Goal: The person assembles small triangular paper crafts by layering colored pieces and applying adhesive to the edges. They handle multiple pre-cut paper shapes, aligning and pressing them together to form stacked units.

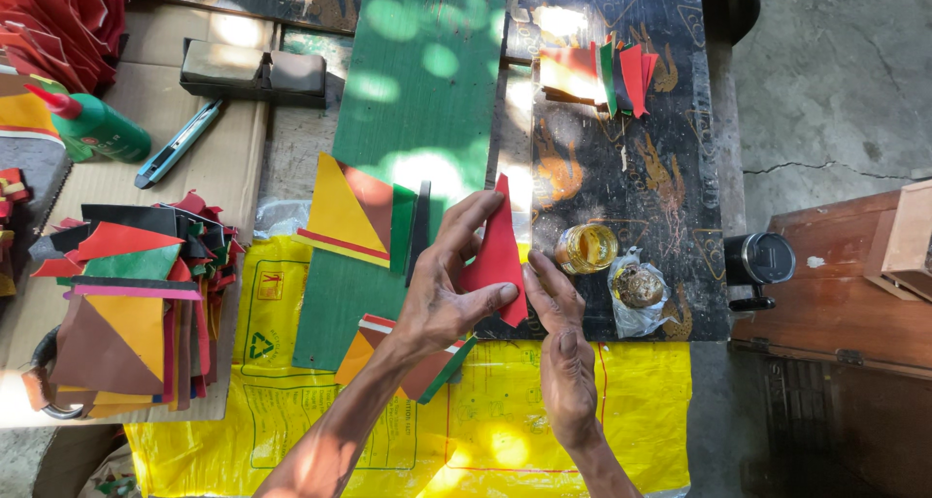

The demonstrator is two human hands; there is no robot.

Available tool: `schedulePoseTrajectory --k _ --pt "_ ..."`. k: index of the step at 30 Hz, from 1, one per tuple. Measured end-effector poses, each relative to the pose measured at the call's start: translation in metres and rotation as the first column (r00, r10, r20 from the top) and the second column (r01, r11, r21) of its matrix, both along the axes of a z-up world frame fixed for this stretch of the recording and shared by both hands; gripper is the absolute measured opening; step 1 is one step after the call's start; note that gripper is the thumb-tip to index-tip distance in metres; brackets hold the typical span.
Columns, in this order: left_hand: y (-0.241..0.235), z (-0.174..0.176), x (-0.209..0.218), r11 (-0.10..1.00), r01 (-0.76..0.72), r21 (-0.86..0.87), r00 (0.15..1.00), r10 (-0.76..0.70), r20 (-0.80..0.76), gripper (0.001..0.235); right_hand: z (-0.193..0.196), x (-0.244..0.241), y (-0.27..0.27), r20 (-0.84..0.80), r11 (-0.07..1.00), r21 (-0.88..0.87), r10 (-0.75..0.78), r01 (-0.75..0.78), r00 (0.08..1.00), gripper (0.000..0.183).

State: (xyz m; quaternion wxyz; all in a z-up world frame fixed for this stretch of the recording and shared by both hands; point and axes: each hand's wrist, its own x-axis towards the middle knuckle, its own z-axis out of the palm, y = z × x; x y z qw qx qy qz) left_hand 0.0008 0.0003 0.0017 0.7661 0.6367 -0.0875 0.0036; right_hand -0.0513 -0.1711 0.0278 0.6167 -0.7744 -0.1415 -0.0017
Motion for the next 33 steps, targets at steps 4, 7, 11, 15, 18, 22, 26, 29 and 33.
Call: schedulePoseTrajectory --k 4,7,11,15,18,22,26,29,33 --pt "-0.001 0.001 0.001 0.998 -0.022 -0.059 0.999 0.021 -0.028 0.096 0.001 -0.005 0.0 0.086 0.986 -0.162 -0.032 0.045 0.996 0.073" --pt "-0.001 0.0 0.001 0.996 -0.057 -0.075 0.998 0.055 -0.021 0.094 -0.002 -0.006 -0.004 0.185 0.957 -0.271 -0.057 0.107 0.981 0.07" --pt "-0.003 0.0 0.003 0.954 -0.277 -0.112 0.959 0.267 -0.097 0.094 -0.006 -0.002 -0.015 0.346 0.932 -0.183 -0.238 0.314 0.908 0.045" --pt "-0.019 0.002 -0.002 0.941 -0.339 -0.017 0.94 0.337 -0.056 0.093 -0.022 0.001 0.005 -0.164 0.883 0.377 -0.235 0.281 0.958 0.053" --pt "-0.022 0.002 -0.009 0.955 -0.297 0.024 0.954 0.298 -0.044 0.092 -0.033 0.016 0.02 -0.385 0.743 0.549 -0.182 0.383 0.905 0.068" --pt "0.005 -0.008 -0.027 0.97 -0.245 -0.013 0.97 0.245 0.003 0.088 -0.037 0.041 0.011 -0.318 0.765 0.557 -0.164 0.324 0.934 0.067" --pt "0.01 -0.023 -0.066 0.978 -0.12 -0.169 0.988 0.102 -0.114 0.099 -0.049 0.078 0.002 -0.236 0.858 0.448 -0.159 0.252 0.959 0.063" --pt "-0.005 -0.036 -0.088 0.947 -0.113 -0.302 0.963 0.029 -0.269 0.108 -0.066 0.113 0.007 -0.183 0.969 0.203 -0.1 0.138 0.978 0.063" --pt "-0.022 -0.051 -0.086 0.86 -0.191 -0.473 0.901 -0.038 -0.432 0.108 -0.086 0.154 0.02 -0.204 0.994 -0.014 0.106 -0.111 0.973 0.064"
